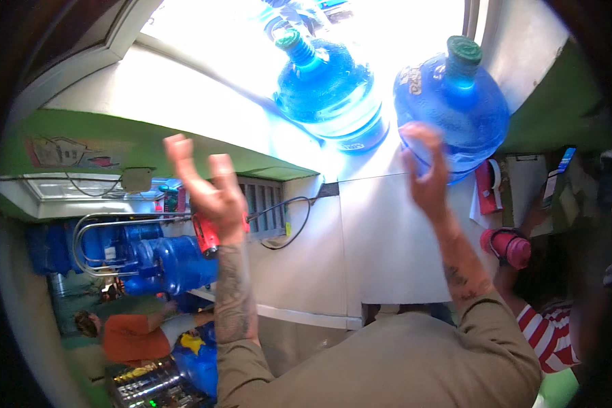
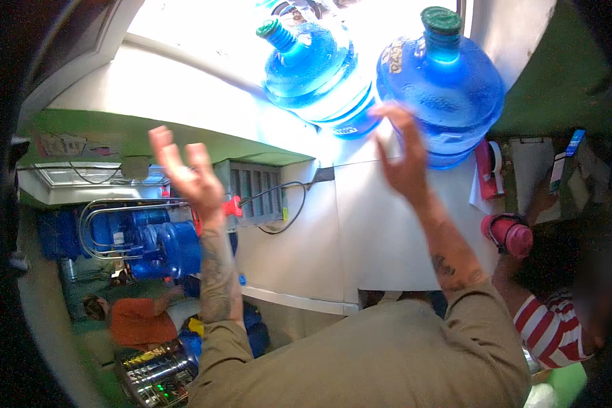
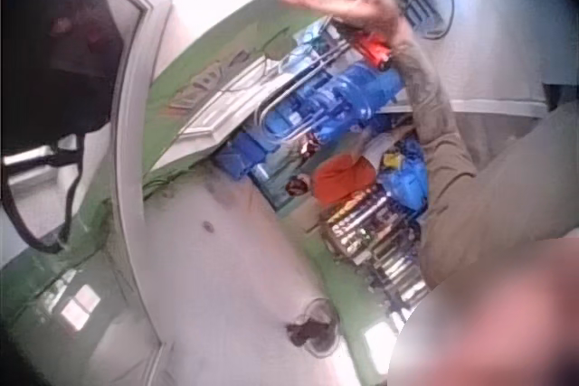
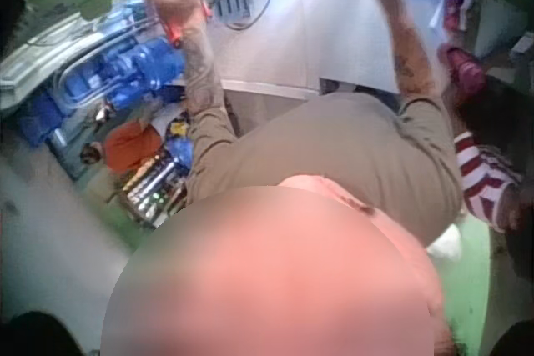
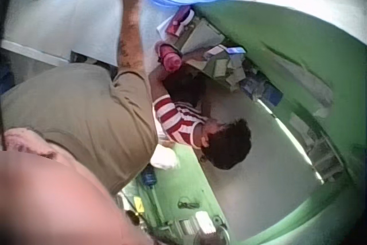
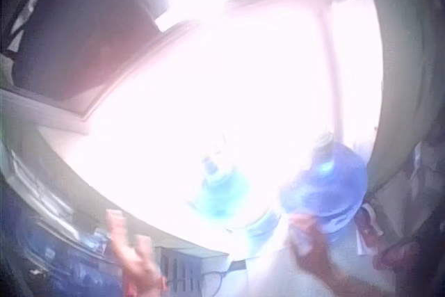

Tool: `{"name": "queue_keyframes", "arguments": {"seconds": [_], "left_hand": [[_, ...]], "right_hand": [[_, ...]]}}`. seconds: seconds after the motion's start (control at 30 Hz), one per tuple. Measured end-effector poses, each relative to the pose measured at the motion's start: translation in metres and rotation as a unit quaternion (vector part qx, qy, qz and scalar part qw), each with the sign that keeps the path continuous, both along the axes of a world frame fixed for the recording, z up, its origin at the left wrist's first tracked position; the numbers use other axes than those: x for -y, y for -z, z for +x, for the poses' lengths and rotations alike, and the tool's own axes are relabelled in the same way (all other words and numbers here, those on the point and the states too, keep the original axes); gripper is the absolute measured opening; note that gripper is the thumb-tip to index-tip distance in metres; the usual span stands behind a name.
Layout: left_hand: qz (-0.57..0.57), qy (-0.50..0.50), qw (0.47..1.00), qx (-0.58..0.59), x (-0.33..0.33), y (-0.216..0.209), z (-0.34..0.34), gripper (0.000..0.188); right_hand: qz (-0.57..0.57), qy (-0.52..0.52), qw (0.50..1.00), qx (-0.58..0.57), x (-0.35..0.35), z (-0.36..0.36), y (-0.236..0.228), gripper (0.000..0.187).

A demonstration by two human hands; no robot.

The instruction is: The person seals large blue water jugs by placing green mesh caps on the openings and using a red heat gun to shrink the caps for a tight seal. The person handles multiple jugs one at a time, positioning them on a counter, applying caps, and heating each cap before moving to the next jug.

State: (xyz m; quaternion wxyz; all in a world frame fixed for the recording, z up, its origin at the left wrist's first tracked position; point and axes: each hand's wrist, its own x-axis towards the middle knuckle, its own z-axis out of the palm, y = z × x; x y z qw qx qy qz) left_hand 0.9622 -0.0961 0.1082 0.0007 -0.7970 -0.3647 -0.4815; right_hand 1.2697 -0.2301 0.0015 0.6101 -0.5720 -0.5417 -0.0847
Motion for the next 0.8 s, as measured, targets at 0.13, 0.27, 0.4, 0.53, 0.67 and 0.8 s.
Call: {"name": "queue_keyframes", "arguments": {"seconds": [0.13, 0.27, 0.4, 0.53, 0.67, 0.8], "left_hand": [[0.172, -0.146, 0.969, -0.105, -0.073, -0.068, -0.012, 0.085], [0.294, -0.143, 0.938, -0.116, -0.123, -0.054, -0.019, 0.09], [0.259, -0.116, 0.957, -0.055, -0.125, -0.037, -0.024, 0.086], [0.214, -0.101, 0.971, 0.02, -0.122, -0.036, -0.007, 0.089], [0.197, -0.135, 0.971, 0.024, -0.125, -0.034, 0.0, 0.091], [0.225, -0.191, 0.956, 0.004, -0.122, -0.031, -0.022, 0.09]], "right_hand": [[-0.09, -0.027, 0.958, -0.269, -0.084, -0.068, 0.079, 0.075], [-0.075, 0.098, 0.926, -0.357, -0.198, -0.059, 0.121, 0.097], [-0.002, 0.07, 0.914, -0.4, -0.239, -0.027, 0.128, 0.083], [-0.042, 0.031, 0.917, -0.396, -0.289, 0.011, 0.121, 0.065], [-0.066, 0.011, 0.905, -0.42, -0.351, 0.023, 0.118, 0.064], [-0.082, -0.024, 0.914, -0.397, -0.406, 0.008, 0.123, 0.068]]}}
